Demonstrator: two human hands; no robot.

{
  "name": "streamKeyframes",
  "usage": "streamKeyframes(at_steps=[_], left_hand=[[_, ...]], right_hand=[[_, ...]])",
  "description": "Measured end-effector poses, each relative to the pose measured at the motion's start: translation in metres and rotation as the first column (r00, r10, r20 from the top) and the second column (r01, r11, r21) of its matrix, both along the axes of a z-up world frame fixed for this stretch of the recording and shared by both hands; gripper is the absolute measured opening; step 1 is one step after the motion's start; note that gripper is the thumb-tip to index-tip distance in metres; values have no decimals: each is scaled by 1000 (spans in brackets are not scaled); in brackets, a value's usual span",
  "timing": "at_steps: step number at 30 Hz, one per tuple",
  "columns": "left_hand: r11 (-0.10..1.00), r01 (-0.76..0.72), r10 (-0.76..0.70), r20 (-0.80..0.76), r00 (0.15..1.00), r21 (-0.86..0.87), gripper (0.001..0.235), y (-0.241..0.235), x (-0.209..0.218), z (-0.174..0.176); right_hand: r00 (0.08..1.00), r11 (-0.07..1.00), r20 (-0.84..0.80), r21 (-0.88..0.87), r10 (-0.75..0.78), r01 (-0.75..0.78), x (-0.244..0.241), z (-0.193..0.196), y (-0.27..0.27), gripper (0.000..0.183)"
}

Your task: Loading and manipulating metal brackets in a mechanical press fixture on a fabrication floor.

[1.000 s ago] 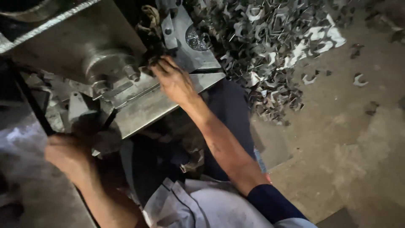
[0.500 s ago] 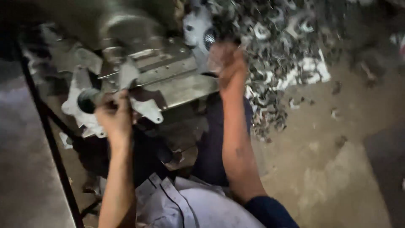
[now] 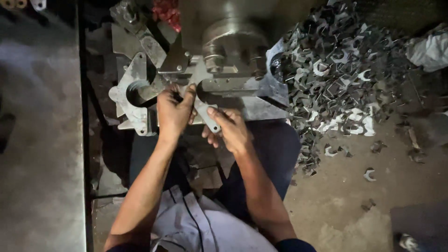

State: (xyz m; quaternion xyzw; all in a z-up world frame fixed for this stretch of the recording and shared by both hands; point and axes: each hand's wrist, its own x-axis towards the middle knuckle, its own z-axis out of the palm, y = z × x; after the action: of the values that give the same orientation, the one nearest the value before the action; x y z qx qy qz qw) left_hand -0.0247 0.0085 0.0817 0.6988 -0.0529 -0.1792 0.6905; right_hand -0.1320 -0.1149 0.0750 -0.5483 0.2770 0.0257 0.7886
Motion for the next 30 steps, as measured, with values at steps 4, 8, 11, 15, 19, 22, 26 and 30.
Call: streamKeyframes(at_steps=[4,8,11,15,19,22,26,30], left_hand=[[993,-37,29,-75,997,-111,30,-2,12,-20],[984,-119,111,-62,992,-132,37,-11,24,-31],[978,-132,124,-59,991,-160,37,-13,27,-35],[997,-76,76,-20,997,9,33,-4,23,-31],[999,-11,6,117,993,41,30,24,7,-35],[998,-47,51,76,996,-49,26,34,-24,-31],[999,37,-28,271,962,-25,26,21,-21,-52],[995,-56,-14,641,767,89,24,34,-33,-65]], right_hand=[[999,999,25,4,35,-36,11,-8,3,39],[997,998,82,-68,-5,10,28,-8,5,34],[995,997,94,-64,-37,43,32,-16,5,38],[994,996,79,-36,-81,84,30,-19,7,35],[984,987,89,-40,-153,157,34,-23,13,37],[985,993,136,-31,-109,115,31,-36,17,41],[974,976,211,-176,-86,124,46,-39,5,39],[995,965,92,-261,42,-16,36,-35,28,45]])
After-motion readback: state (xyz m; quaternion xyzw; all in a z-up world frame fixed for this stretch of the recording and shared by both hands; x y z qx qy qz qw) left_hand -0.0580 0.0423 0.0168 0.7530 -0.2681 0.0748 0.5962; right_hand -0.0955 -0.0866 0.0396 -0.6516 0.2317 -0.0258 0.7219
